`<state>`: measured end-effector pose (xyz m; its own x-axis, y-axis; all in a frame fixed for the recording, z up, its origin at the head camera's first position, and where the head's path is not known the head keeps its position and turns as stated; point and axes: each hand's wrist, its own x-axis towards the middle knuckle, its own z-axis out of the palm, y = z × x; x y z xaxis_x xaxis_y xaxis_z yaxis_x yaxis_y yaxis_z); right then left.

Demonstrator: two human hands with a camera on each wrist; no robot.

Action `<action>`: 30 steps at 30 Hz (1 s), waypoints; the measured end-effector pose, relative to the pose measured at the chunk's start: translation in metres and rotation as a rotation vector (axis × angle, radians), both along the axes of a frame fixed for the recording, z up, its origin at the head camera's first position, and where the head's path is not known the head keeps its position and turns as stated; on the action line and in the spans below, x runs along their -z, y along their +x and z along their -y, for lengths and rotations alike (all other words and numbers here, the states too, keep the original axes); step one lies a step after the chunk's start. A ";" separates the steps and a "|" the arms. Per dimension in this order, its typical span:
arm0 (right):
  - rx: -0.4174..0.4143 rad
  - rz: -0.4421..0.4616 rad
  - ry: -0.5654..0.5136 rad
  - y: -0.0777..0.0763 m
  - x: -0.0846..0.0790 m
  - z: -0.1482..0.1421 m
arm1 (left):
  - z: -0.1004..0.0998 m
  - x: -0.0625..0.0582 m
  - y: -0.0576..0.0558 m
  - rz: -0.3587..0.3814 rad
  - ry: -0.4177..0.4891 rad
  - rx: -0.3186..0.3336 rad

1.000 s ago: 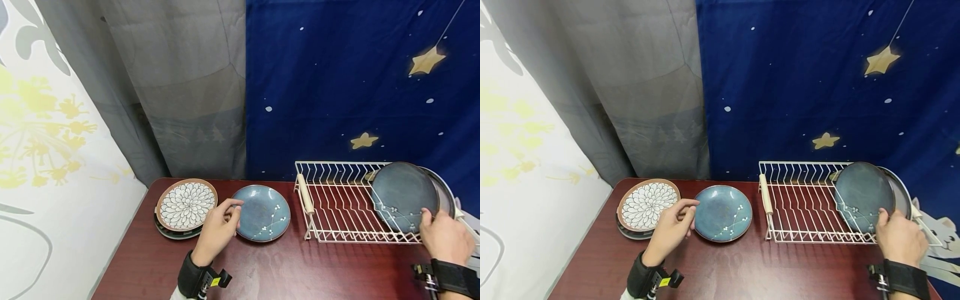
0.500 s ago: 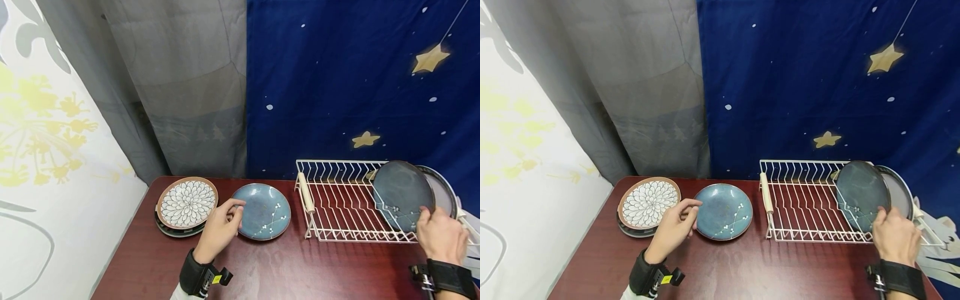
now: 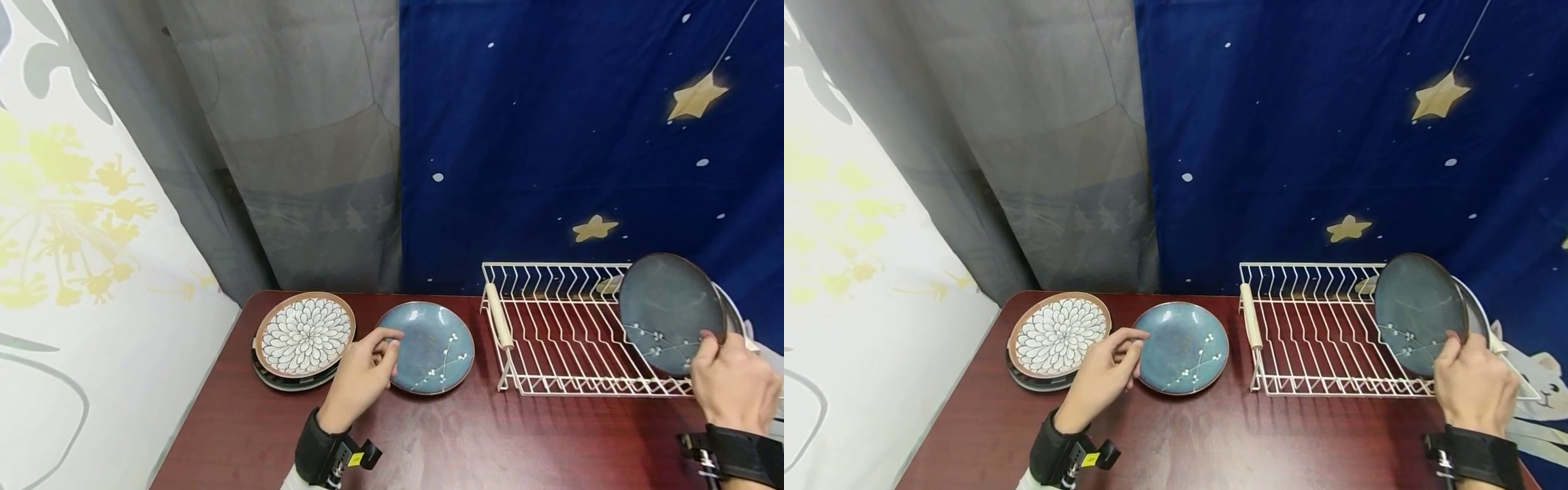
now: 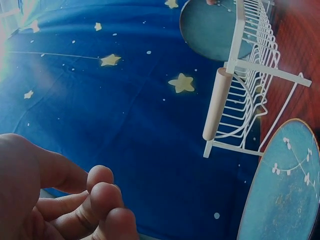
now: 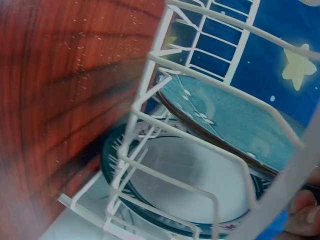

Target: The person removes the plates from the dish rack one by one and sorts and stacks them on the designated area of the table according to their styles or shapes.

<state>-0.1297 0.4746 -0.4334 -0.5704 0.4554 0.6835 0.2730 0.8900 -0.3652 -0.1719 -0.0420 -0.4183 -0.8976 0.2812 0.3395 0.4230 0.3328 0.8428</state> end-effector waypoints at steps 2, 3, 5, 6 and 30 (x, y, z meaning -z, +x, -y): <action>0.005 -0.029 -0.006 0.000 -0.002 0.002 | 0.001 0.000 0.000 0.005 0.000 0.005; 0.008 -0.048 -0.010 0.000 -0.003 0.003 | 0.001 0.000 0.000 0.008 0.000 0.006; 0.009 -0.092 -0.016 0.000 -0.005 0.005 | 0.001 0.000 0.000 0.006 -0.002 0.004; 0.011 -0.109 -0.030 0.000 -0.006 0.006 | 0.001 0.000 -0.001 0.004 -0.003 0.003; 0.051 -0.168 -0.779 -0.007 -0.014 0.045 | 0.000 0.001 -0.002 0.024 -0.006 -0.011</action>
<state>-0.1362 0.4293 -0.4191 -0.4535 0.8603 0.2327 0.1921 0.3493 -0.9171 -0.1735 -0.0422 -0.4193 -0.9085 0.2734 0.3160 0.3990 0.3427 0.8505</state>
